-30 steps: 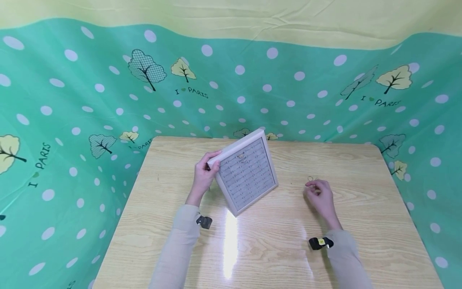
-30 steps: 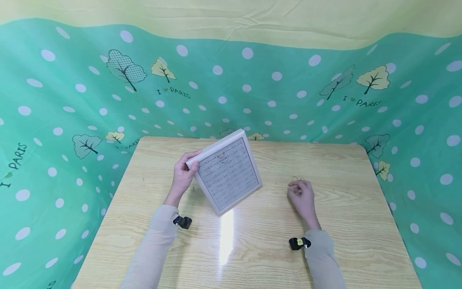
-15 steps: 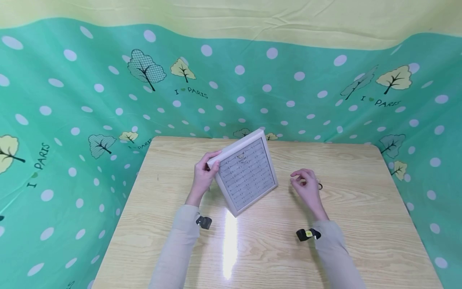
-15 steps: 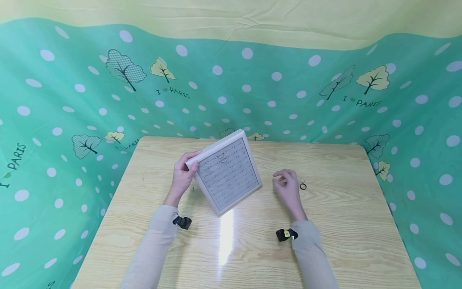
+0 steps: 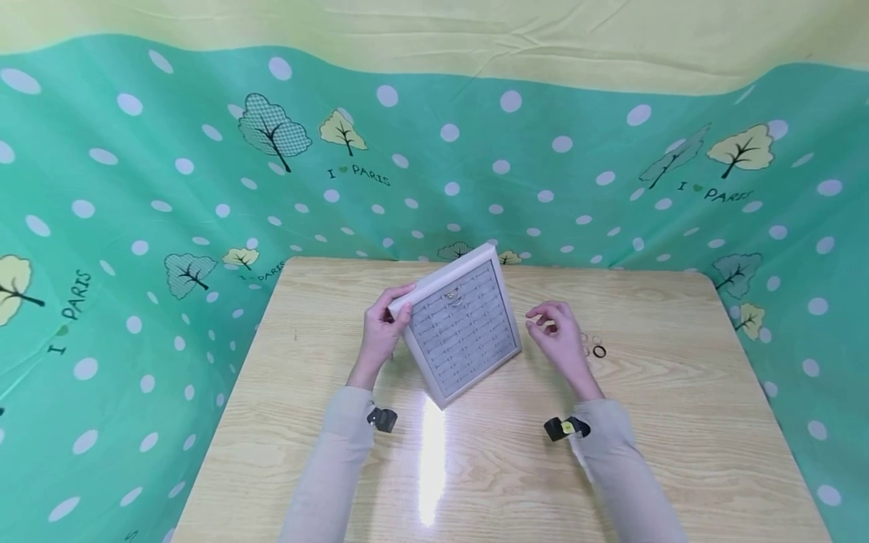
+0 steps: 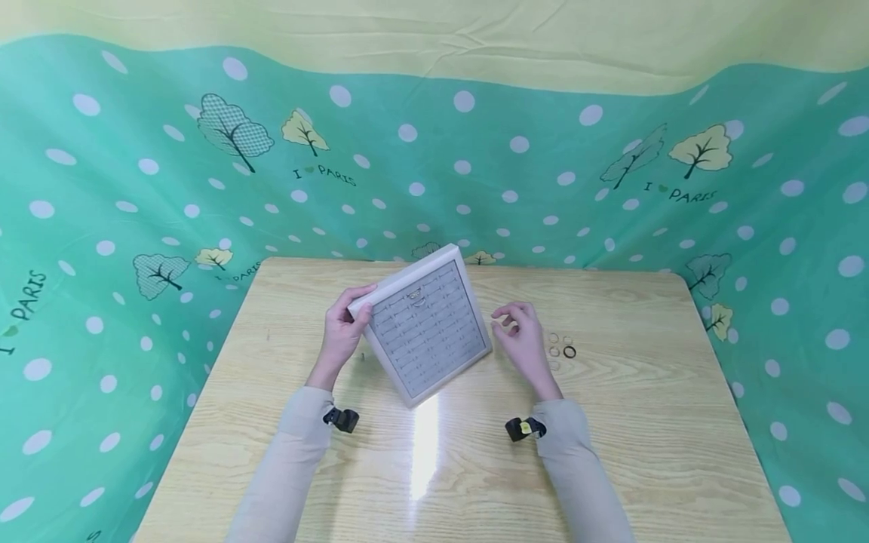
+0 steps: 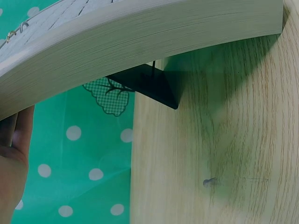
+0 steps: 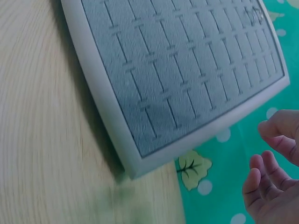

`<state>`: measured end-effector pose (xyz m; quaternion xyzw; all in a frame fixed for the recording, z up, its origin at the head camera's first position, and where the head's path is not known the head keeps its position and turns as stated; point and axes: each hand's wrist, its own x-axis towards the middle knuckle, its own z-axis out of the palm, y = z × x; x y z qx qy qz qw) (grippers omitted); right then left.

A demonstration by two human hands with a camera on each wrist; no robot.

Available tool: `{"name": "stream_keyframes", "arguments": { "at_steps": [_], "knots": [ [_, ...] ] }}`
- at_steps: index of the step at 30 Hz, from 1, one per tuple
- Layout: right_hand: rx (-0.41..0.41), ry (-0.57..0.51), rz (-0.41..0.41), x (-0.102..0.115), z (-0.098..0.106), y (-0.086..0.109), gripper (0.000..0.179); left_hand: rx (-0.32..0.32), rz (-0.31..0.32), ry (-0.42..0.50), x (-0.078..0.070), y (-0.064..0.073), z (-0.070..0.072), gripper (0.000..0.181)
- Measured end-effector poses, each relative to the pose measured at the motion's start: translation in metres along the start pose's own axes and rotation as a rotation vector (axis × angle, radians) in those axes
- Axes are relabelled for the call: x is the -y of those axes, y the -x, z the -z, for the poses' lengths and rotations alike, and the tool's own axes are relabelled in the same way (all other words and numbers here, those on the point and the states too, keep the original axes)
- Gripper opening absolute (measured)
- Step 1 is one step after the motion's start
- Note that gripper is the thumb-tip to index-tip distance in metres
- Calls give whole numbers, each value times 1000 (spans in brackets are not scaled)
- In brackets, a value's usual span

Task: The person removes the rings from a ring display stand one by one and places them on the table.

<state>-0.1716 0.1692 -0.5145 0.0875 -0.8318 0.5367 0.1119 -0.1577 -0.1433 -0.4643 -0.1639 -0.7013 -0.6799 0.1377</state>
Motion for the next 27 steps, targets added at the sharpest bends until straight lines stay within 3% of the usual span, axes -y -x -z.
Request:
{"name": "stream_keyframes", "arguments": {
  "at_steps": [4, 11, 19, 27],
  "knots": [
    [18, -25, 14, 12, -7, -1, 16, 0, -2, 6, -1, 0, 0, 25],
    [58, -78, 74, 62, -15, -4, 21, -3, 3, -3, -1, 0, 0, 25],
    [95, -71, 136, 47, -36, -20, 27, 3, 8, 13, -2, 0, 0, 25],
    [96, -82, 164, 56, -45, -30, 26, 6, 0, 15, -3, 0, 0, 26]
  ]
}}
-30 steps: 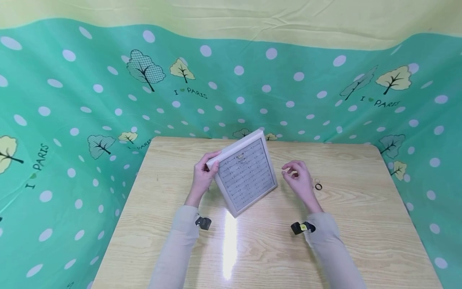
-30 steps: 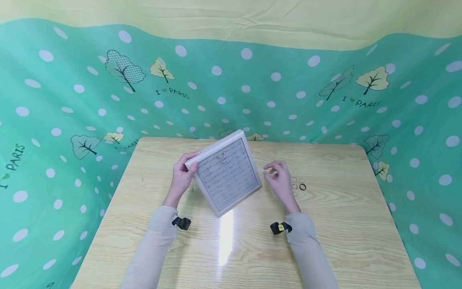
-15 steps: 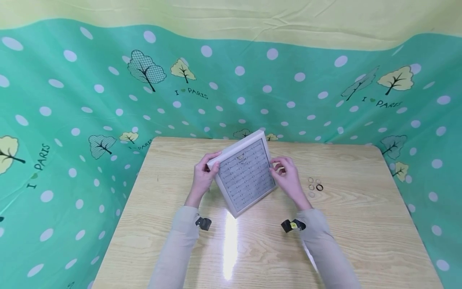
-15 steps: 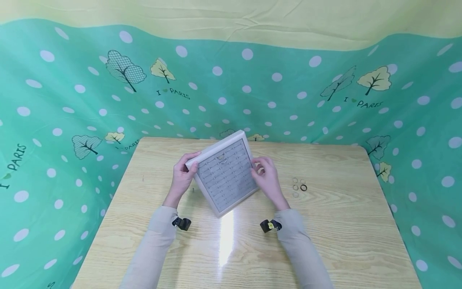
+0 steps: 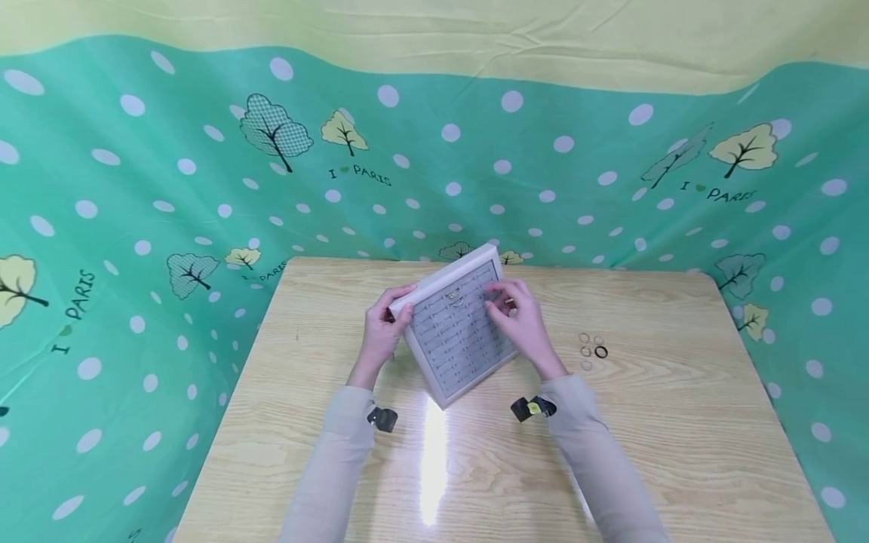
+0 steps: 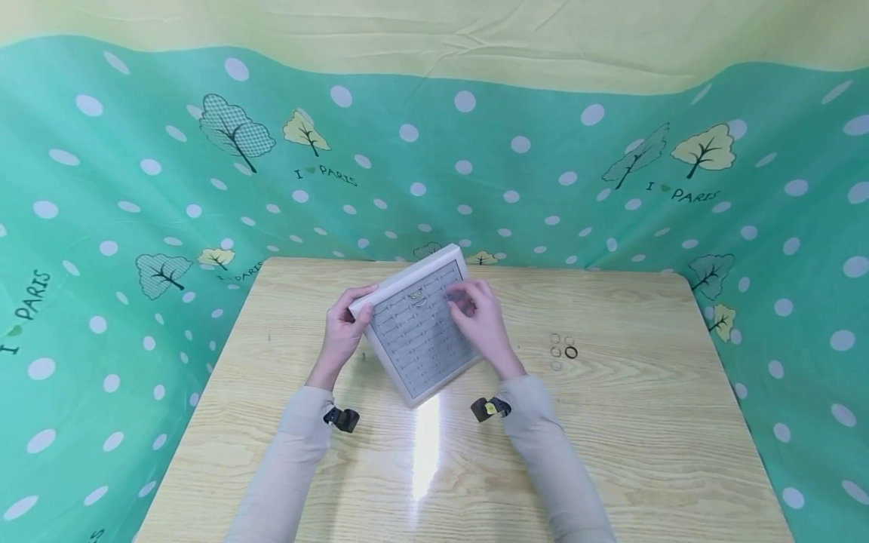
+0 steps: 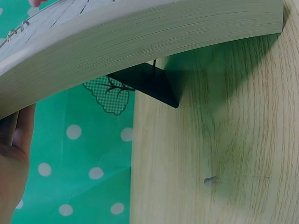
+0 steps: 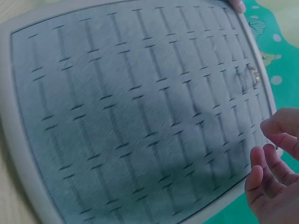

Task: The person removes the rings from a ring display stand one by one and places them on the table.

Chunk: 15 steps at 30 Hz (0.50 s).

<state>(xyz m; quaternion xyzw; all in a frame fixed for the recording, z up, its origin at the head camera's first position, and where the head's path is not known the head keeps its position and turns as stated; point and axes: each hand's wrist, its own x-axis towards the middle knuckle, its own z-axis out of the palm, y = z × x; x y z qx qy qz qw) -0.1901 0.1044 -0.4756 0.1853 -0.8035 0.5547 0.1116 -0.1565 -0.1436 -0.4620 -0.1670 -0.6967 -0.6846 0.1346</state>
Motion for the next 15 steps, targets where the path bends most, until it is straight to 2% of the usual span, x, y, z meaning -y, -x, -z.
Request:
{"name": "stream_keyframes", "arguments": {
  "at_steps": [5, 7, 9, 12, 15],
  "knots": [
    [48, -30, 52, 11, -7, -10, 27, 11, 13, -1, 0, 0, 1, 26],
    [76, -44, 60, 27, -8, -12, 26, 13, 26, -4, -1, -1, 2, 26],
    [88, -47, 61, 30, -12, -15, 24, 19, 39, -9, -2, -1, 2, 26],
    [100, -44, 40, 33, -18, -16, 23, 23, 66, -9, -4, -2, 2, 27],
    [87, -42, 54, 20, -27, -17, 21, 26, 76, -13, -5, -2, 2, 27]
  ]
}}
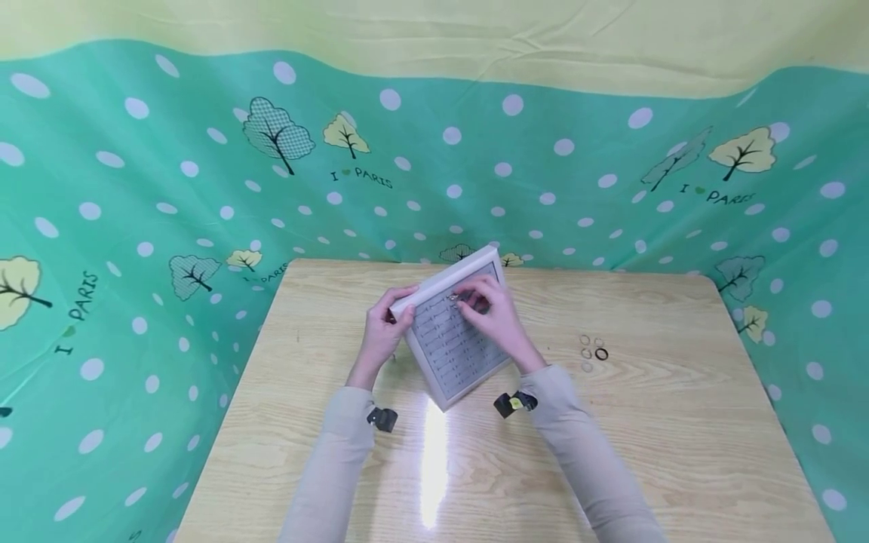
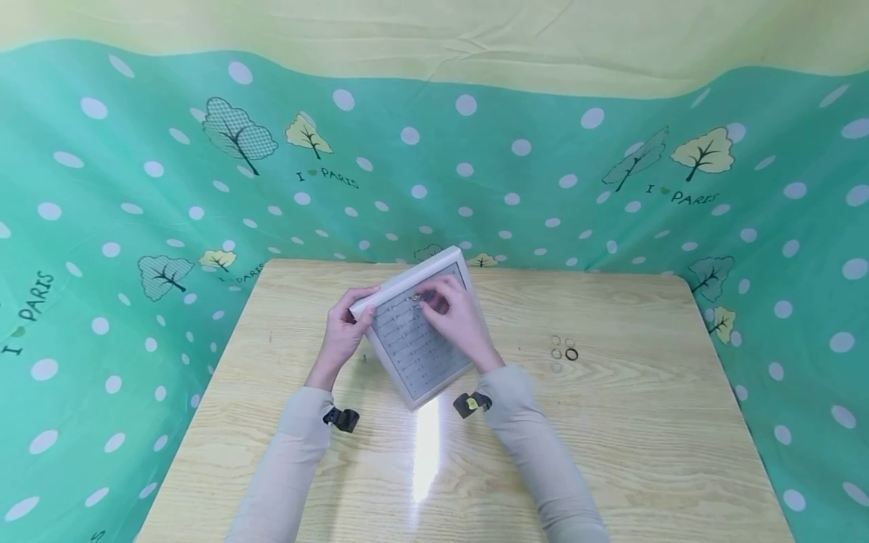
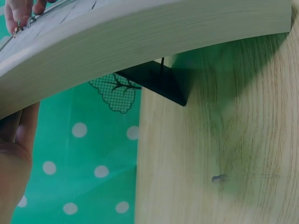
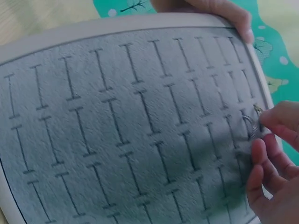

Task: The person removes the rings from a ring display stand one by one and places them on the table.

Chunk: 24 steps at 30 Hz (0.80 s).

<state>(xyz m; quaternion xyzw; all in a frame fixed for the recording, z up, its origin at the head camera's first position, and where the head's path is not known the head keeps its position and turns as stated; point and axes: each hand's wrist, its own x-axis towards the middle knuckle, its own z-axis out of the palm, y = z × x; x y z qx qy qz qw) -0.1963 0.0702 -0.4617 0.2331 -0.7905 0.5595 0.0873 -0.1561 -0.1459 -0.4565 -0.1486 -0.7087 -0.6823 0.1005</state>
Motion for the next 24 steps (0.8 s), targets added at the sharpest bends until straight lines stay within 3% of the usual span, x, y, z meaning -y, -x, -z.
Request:
{"name": "stream_keyframes", "arguments": {
  "at_steps": [12, 19, 24],
  "knots": [
    [-109, 76, -43, 2, -16, 2, 11, 7, -32, -56, 1, 1, 0, 29],
    [-98, 43, -13, 1, -17, 2, 9, 9, -43, -96, 1, 2, 0, 30],
    [-67, 12, -38, 2, -14, 2, 12, 6, -30, -95, 0, 2, 0, 31]
  ]
}}
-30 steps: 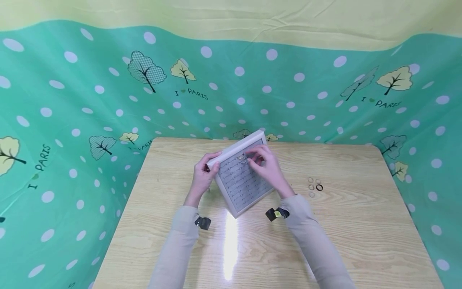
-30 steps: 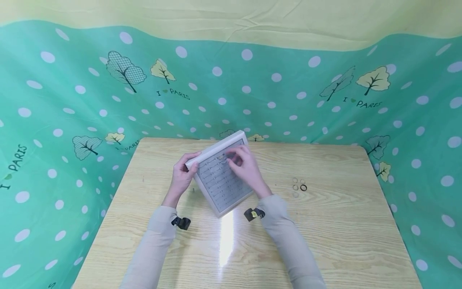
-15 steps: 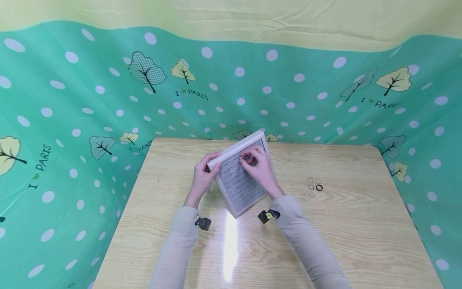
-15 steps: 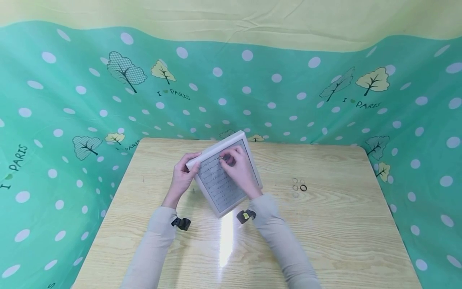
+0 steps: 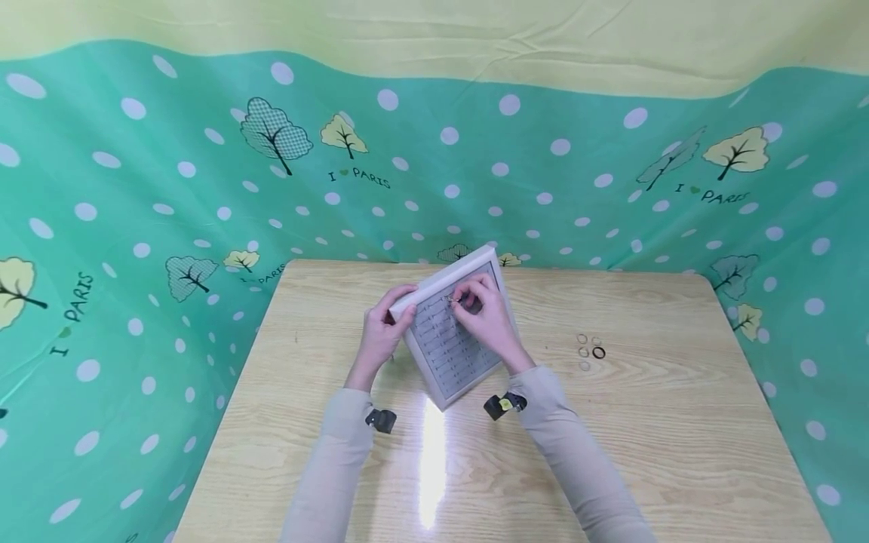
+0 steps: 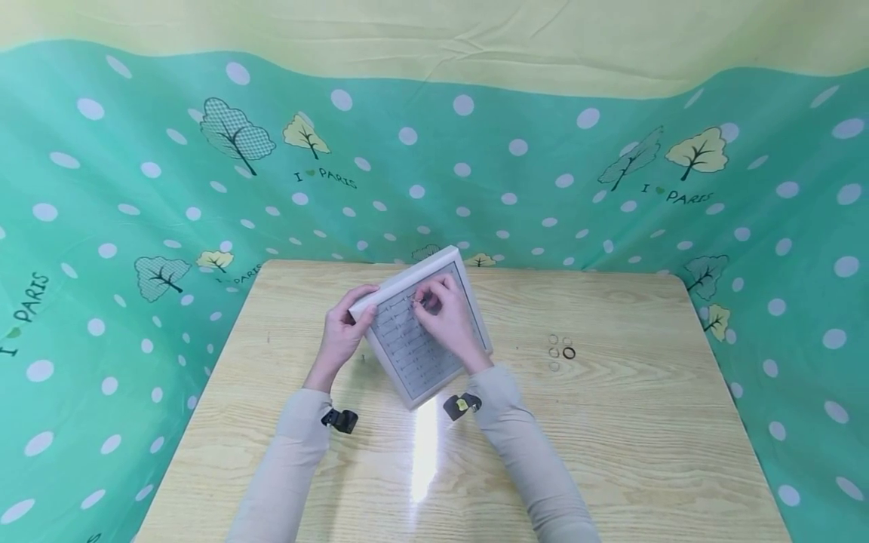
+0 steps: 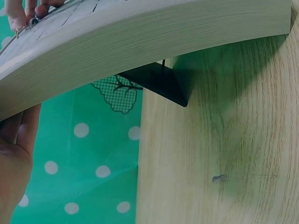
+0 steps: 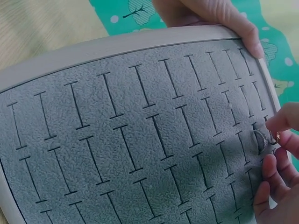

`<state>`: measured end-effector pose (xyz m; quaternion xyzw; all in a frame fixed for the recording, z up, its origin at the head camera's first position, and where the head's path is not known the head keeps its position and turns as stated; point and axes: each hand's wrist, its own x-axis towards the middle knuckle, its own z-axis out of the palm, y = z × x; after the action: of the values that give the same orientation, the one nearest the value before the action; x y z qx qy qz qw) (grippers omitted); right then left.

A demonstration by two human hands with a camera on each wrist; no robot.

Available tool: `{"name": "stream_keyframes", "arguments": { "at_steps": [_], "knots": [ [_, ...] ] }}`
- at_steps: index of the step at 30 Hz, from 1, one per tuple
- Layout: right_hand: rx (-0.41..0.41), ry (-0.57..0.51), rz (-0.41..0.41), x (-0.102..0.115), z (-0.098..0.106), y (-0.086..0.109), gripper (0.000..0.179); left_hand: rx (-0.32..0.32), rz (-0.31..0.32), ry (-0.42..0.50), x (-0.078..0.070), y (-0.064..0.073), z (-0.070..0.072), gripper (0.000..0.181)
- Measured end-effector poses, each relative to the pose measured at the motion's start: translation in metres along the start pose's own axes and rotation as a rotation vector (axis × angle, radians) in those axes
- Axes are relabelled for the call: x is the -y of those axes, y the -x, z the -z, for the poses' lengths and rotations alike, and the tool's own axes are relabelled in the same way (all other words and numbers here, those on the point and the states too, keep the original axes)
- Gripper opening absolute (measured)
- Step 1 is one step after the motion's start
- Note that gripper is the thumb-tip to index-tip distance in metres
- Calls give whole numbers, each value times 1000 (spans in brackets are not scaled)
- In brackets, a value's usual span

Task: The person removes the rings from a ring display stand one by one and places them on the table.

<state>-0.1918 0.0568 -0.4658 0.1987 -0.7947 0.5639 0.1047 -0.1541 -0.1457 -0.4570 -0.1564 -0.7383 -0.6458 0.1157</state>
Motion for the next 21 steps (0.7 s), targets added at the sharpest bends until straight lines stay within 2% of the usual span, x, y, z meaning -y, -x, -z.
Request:
{"name": "stream_keyframes", "arguments": {
  "at_steps": [5, 12, 21],
  "knots": [
    [18, -30, -34, 5, 4, 0, 12, 7, 2, -4, 0, -1, 1, 31],
    [43, -125, -112, 42, 18, 6, 9, 6, 8, -8, 0, 0, 1, 31],
    [31, -157, -186, 38, 28, 12, 11, 6, 11, -13, -1, 0, 1, 31]
  ]
}}
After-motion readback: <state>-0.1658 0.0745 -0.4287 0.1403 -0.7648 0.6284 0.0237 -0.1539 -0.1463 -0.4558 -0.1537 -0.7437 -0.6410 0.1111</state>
